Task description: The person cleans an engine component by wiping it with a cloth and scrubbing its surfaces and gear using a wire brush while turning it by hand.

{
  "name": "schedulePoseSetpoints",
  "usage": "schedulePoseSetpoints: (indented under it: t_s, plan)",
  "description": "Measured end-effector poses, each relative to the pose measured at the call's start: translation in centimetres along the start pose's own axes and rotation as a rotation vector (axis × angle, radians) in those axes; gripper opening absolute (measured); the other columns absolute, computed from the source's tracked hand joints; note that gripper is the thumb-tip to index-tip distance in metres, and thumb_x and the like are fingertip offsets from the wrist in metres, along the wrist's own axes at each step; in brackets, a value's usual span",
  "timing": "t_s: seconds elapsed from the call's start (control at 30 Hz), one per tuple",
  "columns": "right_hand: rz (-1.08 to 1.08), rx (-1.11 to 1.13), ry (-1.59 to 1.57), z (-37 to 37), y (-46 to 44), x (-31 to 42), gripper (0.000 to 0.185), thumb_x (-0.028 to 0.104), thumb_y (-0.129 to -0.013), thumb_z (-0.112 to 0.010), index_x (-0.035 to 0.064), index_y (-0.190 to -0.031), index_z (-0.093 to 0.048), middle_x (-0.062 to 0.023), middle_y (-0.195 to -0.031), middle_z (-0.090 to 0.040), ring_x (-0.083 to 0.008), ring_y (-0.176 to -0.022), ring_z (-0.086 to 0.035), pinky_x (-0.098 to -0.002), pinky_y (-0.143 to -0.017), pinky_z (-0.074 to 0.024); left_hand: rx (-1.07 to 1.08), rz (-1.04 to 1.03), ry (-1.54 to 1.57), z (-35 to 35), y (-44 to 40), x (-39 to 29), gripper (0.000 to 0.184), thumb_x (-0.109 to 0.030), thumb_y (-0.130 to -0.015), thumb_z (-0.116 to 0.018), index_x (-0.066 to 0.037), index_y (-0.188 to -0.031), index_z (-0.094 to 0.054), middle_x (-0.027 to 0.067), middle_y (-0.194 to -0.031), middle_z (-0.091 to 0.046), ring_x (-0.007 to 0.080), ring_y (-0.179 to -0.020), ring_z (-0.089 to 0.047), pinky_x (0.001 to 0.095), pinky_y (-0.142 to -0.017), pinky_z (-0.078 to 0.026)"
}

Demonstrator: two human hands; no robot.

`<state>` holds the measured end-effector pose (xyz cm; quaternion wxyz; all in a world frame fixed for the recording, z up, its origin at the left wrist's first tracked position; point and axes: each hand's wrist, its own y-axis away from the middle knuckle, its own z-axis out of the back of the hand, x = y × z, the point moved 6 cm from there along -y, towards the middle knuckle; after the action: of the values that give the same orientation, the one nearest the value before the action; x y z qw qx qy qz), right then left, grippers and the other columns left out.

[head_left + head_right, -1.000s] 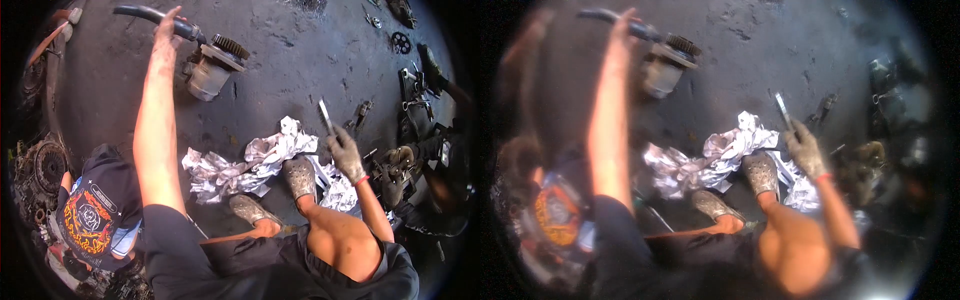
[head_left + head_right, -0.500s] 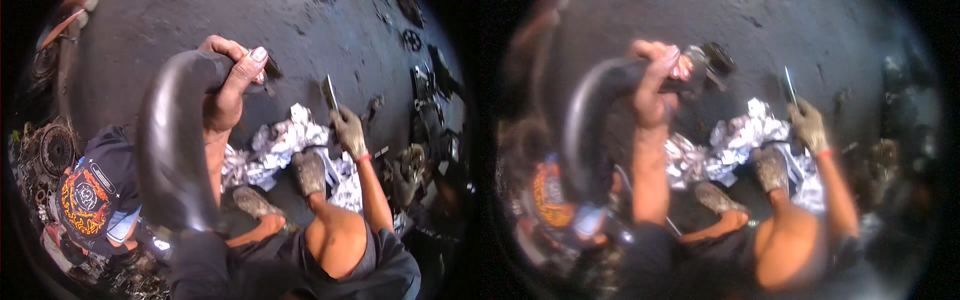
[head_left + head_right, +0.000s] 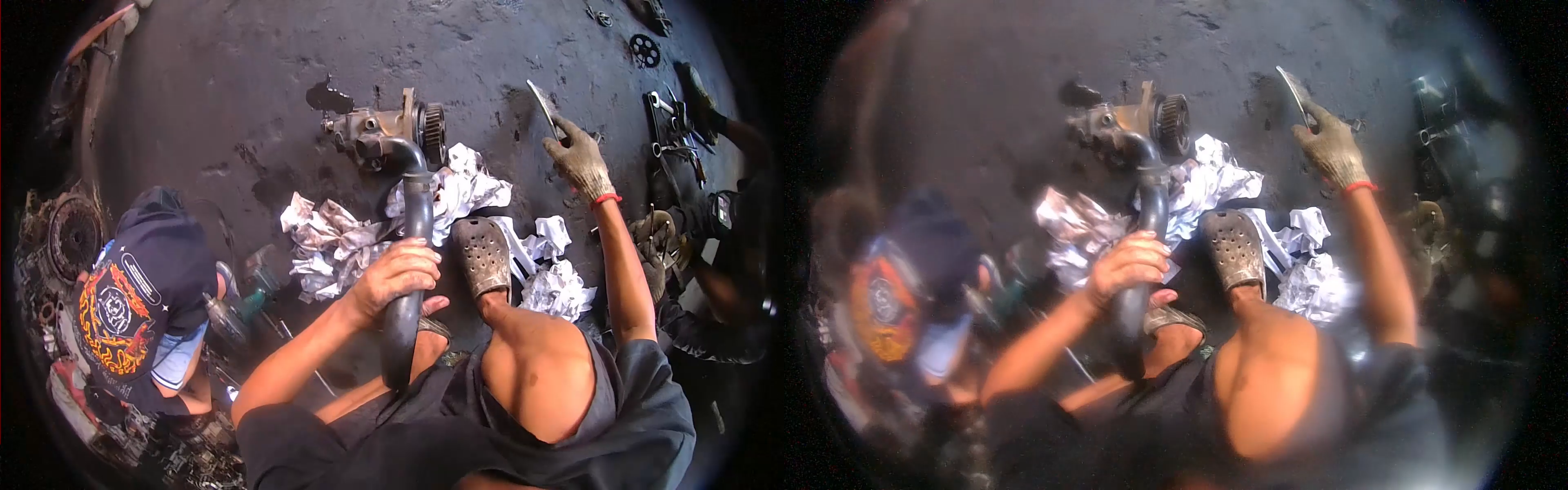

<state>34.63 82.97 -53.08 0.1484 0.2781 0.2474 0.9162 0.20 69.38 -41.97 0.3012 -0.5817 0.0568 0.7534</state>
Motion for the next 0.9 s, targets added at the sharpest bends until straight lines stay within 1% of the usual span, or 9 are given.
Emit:
schedulePoseSetpoints:
  t_s: [0.2, 0.33, 0.5, 0.6, 0.67, 0.73, 0.8, 0.83, 0.9]
  plan:
    - [0.075, 0.073, 0.016, -3.6, -2.9, 0.4, 0.051, 0.029, -0.099, -0.054, 0.0154, -0.147, -0.053, -0.0233, -0.127, -0.068, -0.0357, -0.111, -0.069, -0.0429, -0.096, -0.0521, 0.152, -0.007, -0.429, -4.7, 9.7, 2.9, 0.027, -0.033, -0.079, -0.085, -0.019, -0.093, -0.067, 0.0009, -0.123, -0.068, 0.0242, -0.123, -0.060, 0.0441, -0.105, -0.046]
    - [0.022, 0.150, 0.016, -2.5, -1.1, 5.0, 0.051, 0.031, -0.100, -0.055, 0.0136, -0.147, -0.053, -0.0218, -0.121, -0.071, -0.0309, -0.095, -0.073, -0.0412, -0.088, -0.0546, 0.209, -0.063, -0.507, -5.8, 12.5, 4.8, 0.015, -0.025, -0.086, -0.070, -0.022, -0.101, -0.068, -0.0014, -0.130, -0.065, 0.0222, -0.131, -0.052, 0.0427, -0.108, -0.042]
    - [-0.116, 0.182, 0.053, -2.4, -0.9, 6.1, 0.051, 0.034, -0.101, -0.056, 0.0129, -0.147, -0.053, -0.0217, -0.119, -0.072, -0.0292, -0.088, -0.073, -0.0412, -0.083, -0.0557, 0.250, 0.153, -0.513, -5.1, 12.9, 5.9, 0.050, -0.011, -0.085, -0.065, -0.026, -0.132, -0.065, 0.0151, -0.146, -0.051, 0.0312, -0.134, -0.051, 0.0454, -0.113, -0.043]
    - [-0.018, 0.165, 0.108, -3.2, -1.9, 5.4, 0.052, 0.033, -0.101, -0.056, 0.0129, -0.149, -0.051, -0.0232, -0.118, -0.072, -0.0306, -0.091, -0.074, -0.0421, -0.084, -0.0559, 0.203, 0.560, 0.006, -3.6, 14.1, 7.7, 0.055, -0.007, -0.085, -0.068, -0.020, -0.137, -0.061, 0.0193, -0.140, -0.054, 0.0367, -0.128, -0.056, 0.0441, -0.111, -0.045]
    - [0.051, 0.128, 0.188, -3.7, -2.1, 4.6, 0.054, 0.031, -0.101, -0.055, 0.0127, -0.151, -0.048, -0.0242, -0.120, -0.071, -0.0321, -0.094, -0.074, -0.0429, -0.085, -0.0559, 0.032, 0.818, 0.195, -3.2, 13.3, 8.6, 0.064, -0.019, -0.088, -0.074, -0.004, -0.146, -0.049, 0.0263, -0.136, -0.056, 0.0421, -0.125, -0.058, 0.0451, -0.108, -0.047]
    - [0.129, 0.083, 0.308, -4.1, -2.2, 4.2, 0.055, 0.030, -0.101, -0.055, 0.0125, -0.153, -0.044, -0.0253, -0.123, -0.069, -0.0344, -0.098, -0.074, -0.0439, -0.086, -0.0559, -0.037, 0.855, -0.006, -3.2, 9.9, 8.0, 0.076, -0.029, -0.089, -0.077, 0.004, -0.148, -0.041, 0.0286, -0.135, -0.056, 0.0425, -0.126, -0.058, 0.0461, -0.108, -0.047]
    - [0.281, 0.029, 0.351, -4.4, -1.7, 4.1, 0.054, 0.027, -0.103, -0.054, 0.0139, -0.154, -0.044, -0.0139, -0.098, -0.067, -0.0195, -0.076, -0.066, -0.0361, -0.067, -0.0527, -0.022, 1.082, 0.127, -5.9, 8.2, 9.1, 0.106, -0.045, -0.084, -0.081, 0.016, -0.151, -0.028, 0.0360, -0.150, -0.044, 0.0419, -0.143, -0.044, 0.0426, -0.119, -0.036]
    - [0.359, 0.000, 0.374, -4.3, -0.9, 4.2, 0.053, 0.026, -0.104, -0.053, 0.0146, -0.155, -0.044, -0.0082, -0.085, -0.066, -0.0121, -0.064, -0.062, -0.0323, -0.058, -0.0511, -0.109, 1.025, 0.023, -7.2, 8.4, 10.3, 0.106, -0.044, -0.085, -0.081, 0.017, -0.152, -0.025, 0.0344, -0.139, -0.054, 0.0395, -0.130, -0.055, 0.0418, -0.110, -0.045]
    - [0.157, 0.174, 0.030, -3.0, 2.7, 7.5, 0.052, 0.020, -0.105, -0.051, 0.0147, -0.156, -0.043, -0.0063, -0.087, -0.066, -0.0099, -0.063, -0.060, -0.0298, -0.058, -0.0508, -0.188, 1.028, 0.020, -9.5, 10.7, 12.8, 0.101, -0.039, -0.088, -0.080, 0.018, -0.151, -0.025, 0.0266, -0.108, -0.068, 0.0313, -0.096, -0.070, 0.0379, -0.085, -0.057]
